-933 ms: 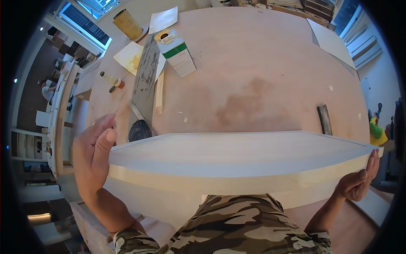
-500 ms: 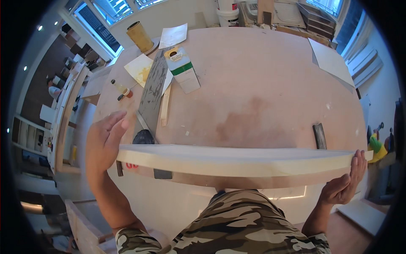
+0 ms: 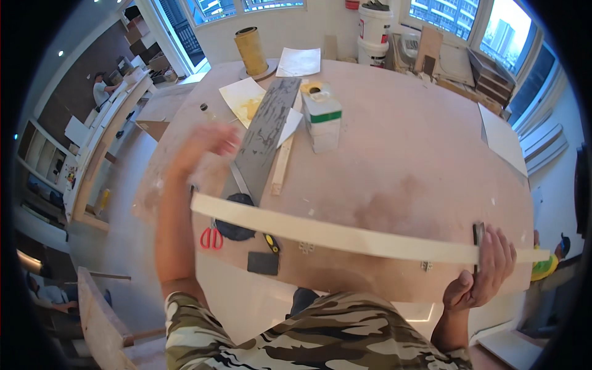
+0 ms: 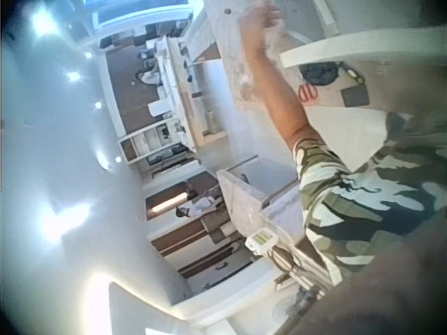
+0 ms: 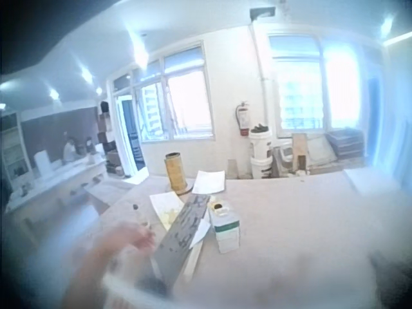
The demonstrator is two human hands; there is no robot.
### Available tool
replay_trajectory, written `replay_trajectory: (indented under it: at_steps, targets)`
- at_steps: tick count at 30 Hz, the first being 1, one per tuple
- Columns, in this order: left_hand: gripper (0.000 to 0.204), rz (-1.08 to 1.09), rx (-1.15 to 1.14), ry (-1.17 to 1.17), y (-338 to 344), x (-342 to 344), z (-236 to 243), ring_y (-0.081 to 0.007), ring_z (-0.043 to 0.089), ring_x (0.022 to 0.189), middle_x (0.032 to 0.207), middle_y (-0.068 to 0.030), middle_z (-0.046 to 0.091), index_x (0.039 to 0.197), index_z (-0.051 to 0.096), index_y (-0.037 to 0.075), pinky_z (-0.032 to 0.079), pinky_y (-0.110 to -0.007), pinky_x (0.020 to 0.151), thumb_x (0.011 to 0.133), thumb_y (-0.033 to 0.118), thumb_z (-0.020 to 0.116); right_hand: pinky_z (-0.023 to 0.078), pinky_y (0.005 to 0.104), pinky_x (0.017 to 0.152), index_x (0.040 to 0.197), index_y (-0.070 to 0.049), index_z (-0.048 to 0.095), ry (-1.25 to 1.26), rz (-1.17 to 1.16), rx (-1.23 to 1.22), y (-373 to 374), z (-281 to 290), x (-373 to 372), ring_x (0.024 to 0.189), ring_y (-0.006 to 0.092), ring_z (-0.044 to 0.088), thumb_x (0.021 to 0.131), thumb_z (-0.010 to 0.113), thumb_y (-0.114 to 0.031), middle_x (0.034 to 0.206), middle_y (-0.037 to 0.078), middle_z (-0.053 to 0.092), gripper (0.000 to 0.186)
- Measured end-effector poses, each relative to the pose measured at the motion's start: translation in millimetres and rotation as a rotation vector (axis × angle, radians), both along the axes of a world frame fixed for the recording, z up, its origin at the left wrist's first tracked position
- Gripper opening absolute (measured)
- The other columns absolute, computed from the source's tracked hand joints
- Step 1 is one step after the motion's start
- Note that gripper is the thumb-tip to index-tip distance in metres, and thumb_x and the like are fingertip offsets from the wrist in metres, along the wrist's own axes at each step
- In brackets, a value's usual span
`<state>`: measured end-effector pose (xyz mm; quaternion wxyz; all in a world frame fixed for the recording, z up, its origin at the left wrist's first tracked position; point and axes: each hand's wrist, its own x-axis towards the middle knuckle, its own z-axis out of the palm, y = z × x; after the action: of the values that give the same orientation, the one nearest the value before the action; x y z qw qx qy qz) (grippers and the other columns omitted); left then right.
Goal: The person wipes down a wooden panel, cuts edge banding with scissors, and presses the banding onto the panel edge. They then place a wooden block along the edge and strike it with a hammer.
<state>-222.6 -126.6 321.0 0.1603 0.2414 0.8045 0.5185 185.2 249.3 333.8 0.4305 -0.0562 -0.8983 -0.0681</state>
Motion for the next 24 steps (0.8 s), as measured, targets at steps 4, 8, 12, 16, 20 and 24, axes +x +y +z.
replay_trajectory:
  at_steps: [4, 8, 12, 16, 20, 24]
  targets:
    - [0.052, 0.025, -0.574, 0.210, 39.2, -66.6, -199.4, -0.0283, 0.070, 0.078, 0.092, -0.0162, 0.073, 0.097, 0.073, -0.001, 0.055, -0.041, 0.074, 0.083, 0.050, 0.073, 0.038, 0.0529, 0.108, 0.125, 0.007, 0.061, 0.142, -0.163, 0.071, -1.3, -13.5, -8.0, 0.119, 0.0391, 0.060, 0.108, 0.018, -0.046, 0.121, 0.020, 0.067, 0.070]
    - [0.055, 0.122, -0.728, 0.379, 103.6, -53.9, -269.8, -0.0351, 0.071, 0.090, 0.096, -0.0208, 0.072, 0.096, 0.071, -0.003, 0.056, -0.045, 0.081, 0.078, 0.049, 0.077, 0.037, 0.0534, 0.110, 0.126, 0.007, 0.060, 0.117, -0.234, 0.074, -6.0, -5.0, -19.4, 0.121, 0.0400, 0.059, 0.107, 0.015, -0.047, 0.125, 0.022, 0.066, 0.073]
    - [0.055, 0.300, -0.700, 0.431, 110.3, -73.4, -308.1, -0.0393, 0.070, 0.092, 0.092, -0.0224, 0.070, 0.100, 0.068, -0.004, 0.057, -0.043, 0.081, 0.077, 0.044, 0.079, 0.036, 0.0533, 0.111, 0.126, 0.008, 0.060, 0.120, -0.247, 0.030, -10.5, -4.7, -32.2, 0.122, 0.0401, 0.058, 0.107, 0.015, -0.047, 0.126, 0.021, 0.065, 0.074]
    - [0.050, 0.222, -0.603, 0.229, 93.0, -108.7, -301.6, -0.0355, 0.071, 0.088, 0.086, -0.0182, 0.069, 0.102, 0.064, -0.004, 0.058, -0.045, 0.073, 0.079, 0.038, 0.078, 0.035, 0.0528, 0.111, 0.127, 0.008, 0.060, 0.137, -0.289, 0.024, -11.2, -5.4, -36.0, 0.122, 0.0399, 0.057, 0.107, 0.016, -0.048, 0.125, 0.020, 0.066, 0.074]
    - [0.042, 0.048, 0.349, -0.861, 81.7, -106.0, -229.1, -0.0227, 0.067, 0.075, 0.083, -0.0118, 0.066, 0.107, 0.058, 0.000, 0.055, -0.039, 0.059, 0.087, 0.035, 0.070, 0.035, 0.0527, 0.111, 0.126, 0.007, 0.062, 0.186, -0.286, 0.028, -6.2, -8.2, -29.7, 0.122, 0.0394, 0.058, 0.107, 0.018, -0.046, 0.124, 0.020, 0.067, 0.072]
    - [0.034, -0.202, 0.801, -1.393, 49.0, -105.6, -172.8, -0.0151, 0.059, 0.065, 0.086, -0.0086, 0.061, 0.112, 0.054, 0.002, 0.051, -0.030, 0.055, 0.097, 0.033, 0.058, 0.034, 0.0527, 0.111, 0.125, 0.006, 0.063, 0.231, -0.283, 0.032, -4.5, -12.1, -33.1, 0.122, 0.0390, 0.058, 0.107, 0.020, -0.047, 0.123, 0.019, 0.067, 0.070]
